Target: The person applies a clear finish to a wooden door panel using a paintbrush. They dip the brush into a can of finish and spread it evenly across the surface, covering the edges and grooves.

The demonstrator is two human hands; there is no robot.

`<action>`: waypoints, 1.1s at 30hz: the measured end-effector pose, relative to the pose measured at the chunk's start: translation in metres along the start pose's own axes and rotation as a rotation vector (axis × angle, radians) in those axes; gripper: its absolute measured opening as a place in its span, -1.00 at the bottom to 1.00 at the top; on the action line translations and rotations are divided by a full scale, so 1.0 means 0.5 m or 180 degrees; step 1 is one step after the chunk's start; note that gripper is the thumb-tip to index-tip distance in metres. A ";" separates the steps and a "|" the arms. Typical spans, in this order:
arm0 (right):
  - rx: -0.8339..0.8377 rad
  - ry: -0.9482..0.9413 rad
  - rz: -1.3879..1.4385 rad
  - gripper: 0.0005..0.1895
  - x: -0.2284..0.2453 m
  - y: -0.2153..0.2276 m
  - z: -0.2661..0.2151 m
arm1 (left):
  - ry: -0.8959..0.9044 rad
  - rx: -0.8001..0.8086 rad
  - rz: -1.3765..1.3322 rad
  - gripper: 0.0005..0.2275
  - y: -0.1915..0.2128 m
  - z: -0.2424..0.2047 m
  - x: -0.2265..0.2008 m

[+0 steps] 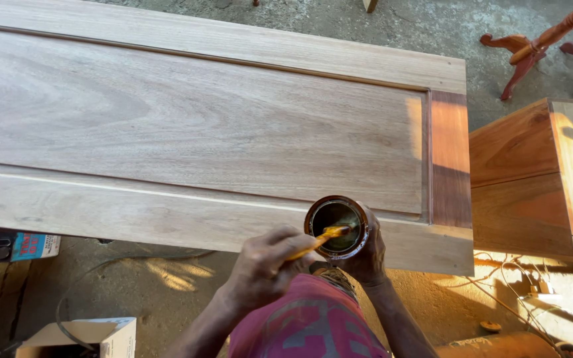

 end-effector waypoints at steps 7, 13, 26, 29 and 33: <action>0.0022 -0.0347 -0.0048 0.21 -0.014 -0.010 -0.023 | -0.1131 -0.0011 0.0535 -0.79 0.019 0.000 -0.056; 0.0087 -0.0211 -0.0060 0.22 -0.009 -0.011 -0.009 | -0.1127 -0.0050 0.0650 -0.75 0.029 -0.016 -0.061; 0.0155 -0.0538 -0.0058 0.26 -0.019 -0.017 -0.021 | -0.1018 -0.0069 0.0808 -0.74 0.030 -0.045 -0.063; 0.0050 -0.0269 -0.0082 0.21 0.000 -0.013 -0.008 | -0.1059 -0.0059 0.0813 -0.75 0.019 -0.032 -0.064; 0.0082 -0.0420 -0.0378 0.20 -0.015 -0.015 -0.040 | -0.0932 -0.0245 0.0676 -0.77 0.013 -0.034 -0.068</action>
Point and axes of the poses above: each hand's wrist, its own z-axis towards the middle knuckle, its own y-axis out of the back of the hand, x = y × z, the point moved 4 cm from there along z, towards the middle knuckle, and after that the axes turned 13 degrees about y, right-handed, at the moved point
